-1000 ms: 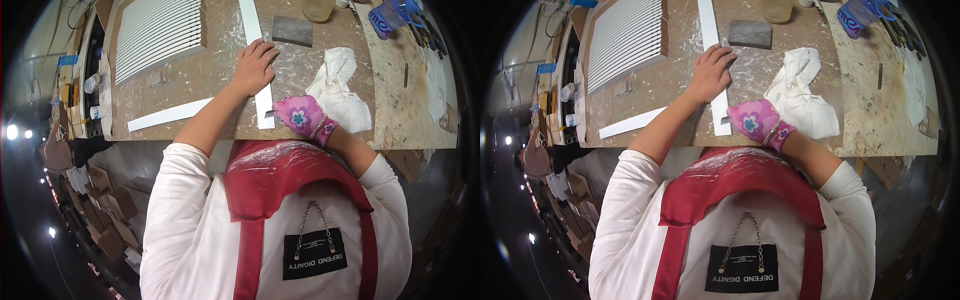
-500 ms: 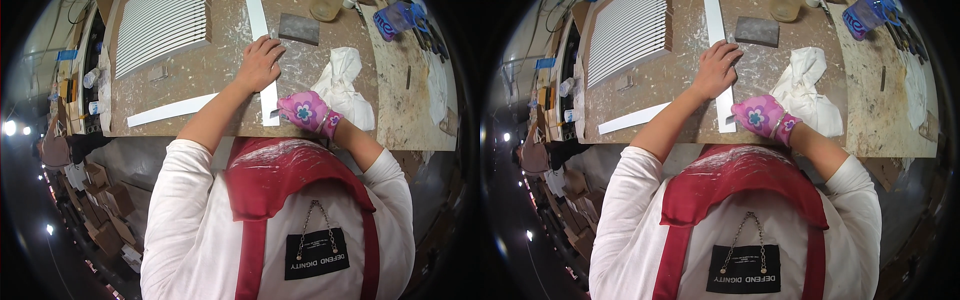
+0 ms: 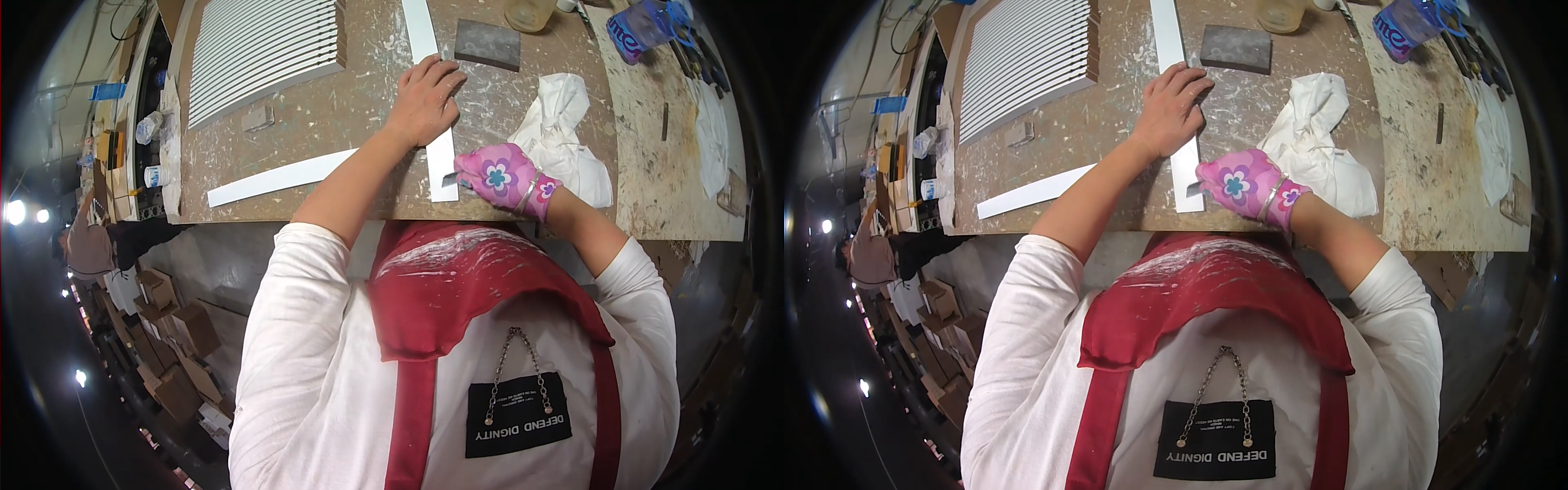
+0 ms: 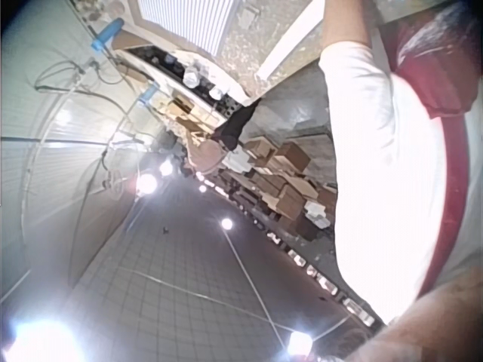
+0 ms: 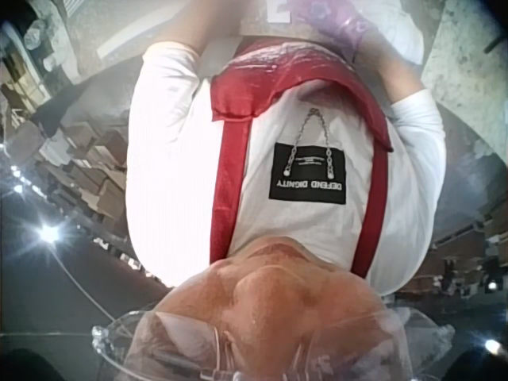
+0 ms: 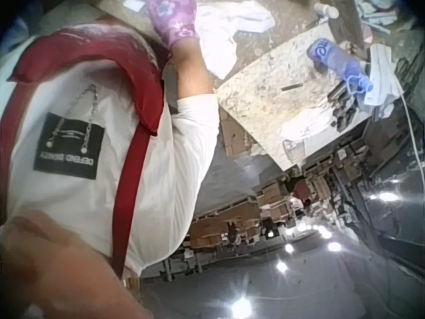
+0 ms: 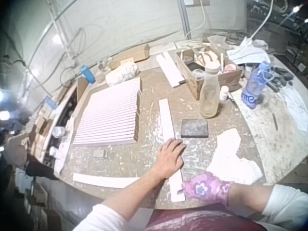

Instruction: The person wipes white slats with a cloth, applies liquid from a bottle to the corner of a slat, and wipes the surfaces of the slats.

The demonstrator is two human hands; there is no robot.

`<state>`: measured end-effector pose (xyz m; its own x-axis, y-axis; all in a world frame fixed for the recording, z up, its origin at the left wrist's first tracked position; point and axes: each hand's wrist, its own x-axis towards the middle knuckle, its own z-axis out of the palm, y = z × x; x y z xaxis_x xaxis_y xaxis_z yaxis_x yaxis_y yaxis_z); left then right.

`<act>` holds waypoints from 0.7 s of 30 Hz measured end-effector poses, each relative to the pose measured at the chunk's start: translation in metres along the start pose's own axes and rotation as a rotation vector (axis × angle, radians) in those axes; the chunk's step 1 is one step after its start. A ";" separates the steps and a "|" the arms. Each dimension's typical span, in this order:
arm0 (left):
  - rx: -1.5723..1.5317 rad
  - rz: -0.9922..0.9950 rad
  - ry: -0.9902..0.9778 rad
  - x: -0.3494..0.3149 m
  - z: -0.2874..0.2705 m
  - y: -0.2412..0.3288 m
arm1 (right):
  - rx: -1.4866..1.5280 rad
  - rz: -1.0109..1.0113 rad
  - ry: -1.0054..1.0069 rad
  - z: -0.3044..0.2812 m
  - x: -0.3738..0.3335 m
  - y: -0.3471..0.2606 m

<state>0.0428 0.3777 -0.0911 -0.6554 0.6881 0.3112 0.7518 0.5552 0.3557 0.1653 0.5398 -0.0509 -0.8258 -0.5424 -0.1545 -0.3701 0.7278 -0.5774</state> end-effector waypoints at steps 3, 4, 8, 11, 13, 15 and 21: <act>-0.003 0.005 0.001 0.000 0.000 0.000 | -0.026 0.022 0.093 0.006 -0.001 0.004; 0.000 0.007 0.006 -0.001 0.000 -0.001 | -0.031 0.014 0.075 0.005 -0.002 0.004; 0.003 0.011 0.013 -0.001 0.002 -0.001 | -0.032 0.007 0.080 0.004 -0.005 0.004; 0.005 0.012 0.013 0.000 0.001 -0.001 | -0.032 0.029 0.069 0.004 -0.006 0.002; 0.009 0.013 0.011 -0.001 0.002 -0.001 | -0.043 0.034 0.056 0.005 -0.006 0.002; 0.011 0.016 0.013 0.000 0.002 -0.001 | -0.064 0.029 0.059 0.007 -0.007 0.003; 0.001 0.020 0.023 -0.001 0.002 -0.002 | -0.053 0.128 0.041 0.002 -0.014 -0.010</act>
<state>0.0420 0.3769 -0.0942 -0.6420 0.6882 0.3379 0.7647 0.5423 0.3482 0.1812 0.5393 -0.0445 -0.8837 -0.4272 -0.1910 -0.2818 0.8116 -0.5117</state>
